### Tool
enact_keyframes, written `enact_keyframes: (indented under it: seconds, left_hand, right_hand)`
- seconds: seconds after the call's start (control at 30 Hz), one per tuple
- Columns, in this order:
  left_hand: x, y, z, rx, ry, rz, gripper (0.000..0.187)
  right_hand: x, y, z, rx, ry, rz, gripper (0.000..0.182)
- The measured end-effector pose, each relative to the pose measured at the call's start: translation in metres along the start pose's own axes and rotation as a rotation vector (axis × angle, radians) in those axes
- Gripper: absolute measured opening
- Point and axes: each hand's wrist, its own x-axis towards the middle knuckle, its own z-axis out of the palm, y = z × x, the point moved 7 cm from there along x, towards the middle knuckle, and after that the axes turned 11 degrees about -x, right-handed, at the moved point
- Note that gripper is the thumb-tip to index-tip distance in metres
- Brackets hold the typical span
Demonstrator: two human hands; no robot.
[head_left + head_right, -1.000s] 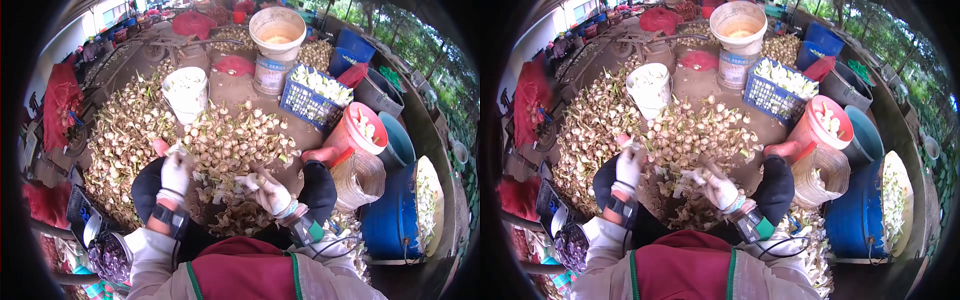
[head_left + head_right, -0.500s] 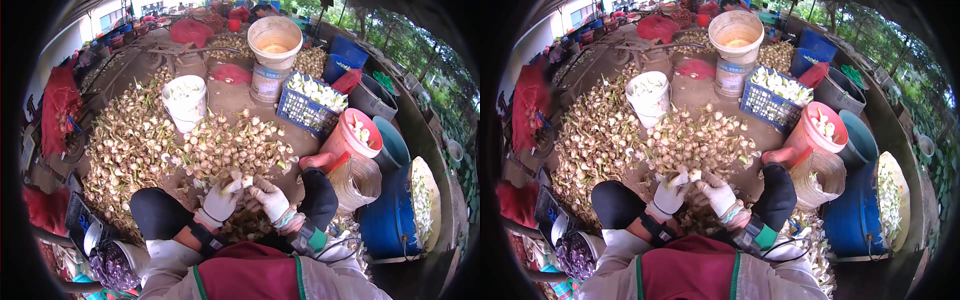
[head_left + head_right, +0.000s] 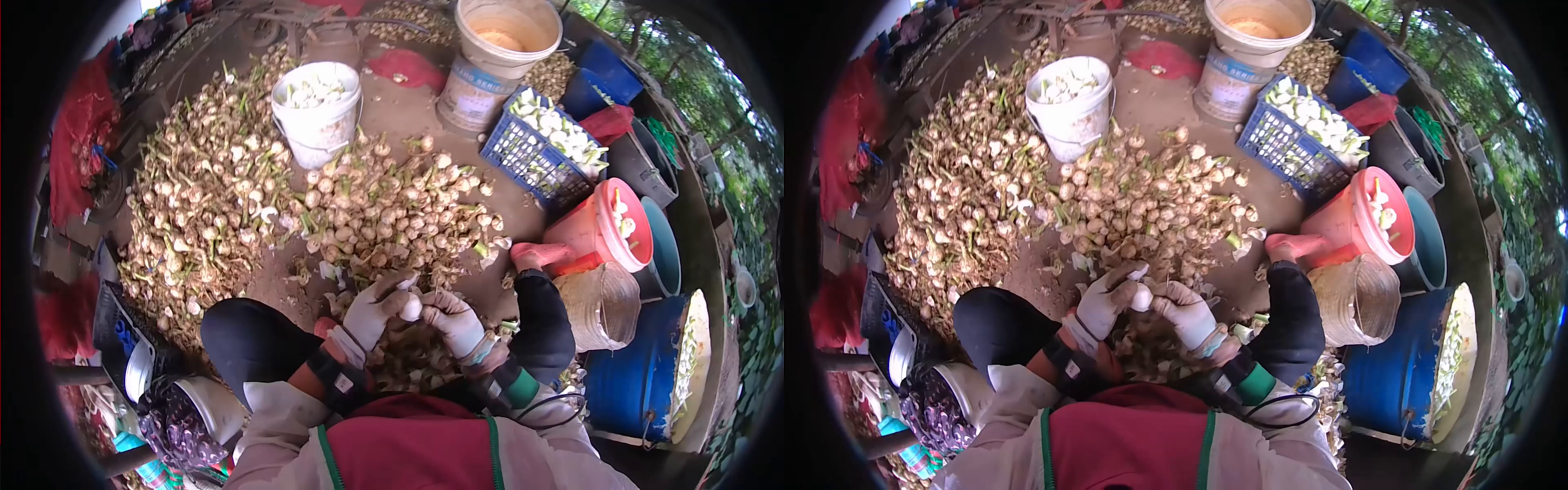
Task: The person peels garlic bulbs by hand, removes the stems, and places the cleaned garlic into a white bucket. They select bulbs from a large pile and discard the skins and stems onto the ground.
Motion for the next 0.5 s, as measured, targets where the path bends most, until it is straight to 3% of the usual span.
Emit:
enact_keyframes:
  seconds: [0.03,0.1,0.17,0.23,0.3,0.33,0.37,0.43,0.47,0.5]
  left_hand:
    - [0.000,-0.002,-0.010,-0.010,0.018,-0.009,0.042]
    - [0.004,-0.019,-0.022,-0.200,-0.005,-0.195,0.035]
    - [0.007,-0.012,-0.027,-0.122,0.010,-0.187,0.026]
    - [0.010,-0.016,-0.038,0.130,0.180,-0.286,0.026]
    - [0.007,-0.034,-0.025,0.283,-0.089,-0.113,0.019]
    - [0.002,-0.006,0.016,0.548,-0.392,0.297,0.017]
    - [0.004,-0.004,0.013,0.538,-0.394,0.288,0.017]
    - [0.013,-0.032,-0.050,0.130,0.281,-0.325,0.018]
    - [0.017,-0.041,-0.059,0.124,0.279,-0.329,0.018]
    - [0.028,-0.043,-0.058,0.427,0.057,-0.044,0.017]
  right_hand:
    - [0.005,0.003,0.000,0.002,-0.008,0.021,0.021]
    - [0.015,0.012,0.009,0.318,-0.129,0.161,0.024]
    - [0.025,0.028,0.006,0.285,-0.140,0.209,0.026]
    - [0.037,0.037,-0.001,0.343,-0.023,0.239,0.025]
    - [0.053,0.057,-0.018,0.303,0.019,0.292,0.023]
    - [0.060,0.074,-0.028,0.385,0.051,0.301,0.023]
    - [0.064,0.082,-0.034,0.464,0.088,0.309,0.022]
    - [0.065,0.094,-0.034,0.466,0.124,0.354,0.024]
    - [0.064,0.094,-0.028,0.389,0.078,0.386,0.026]
    - [0.065,0.095,-0.022,0.309,0.029,0.414,0.027]
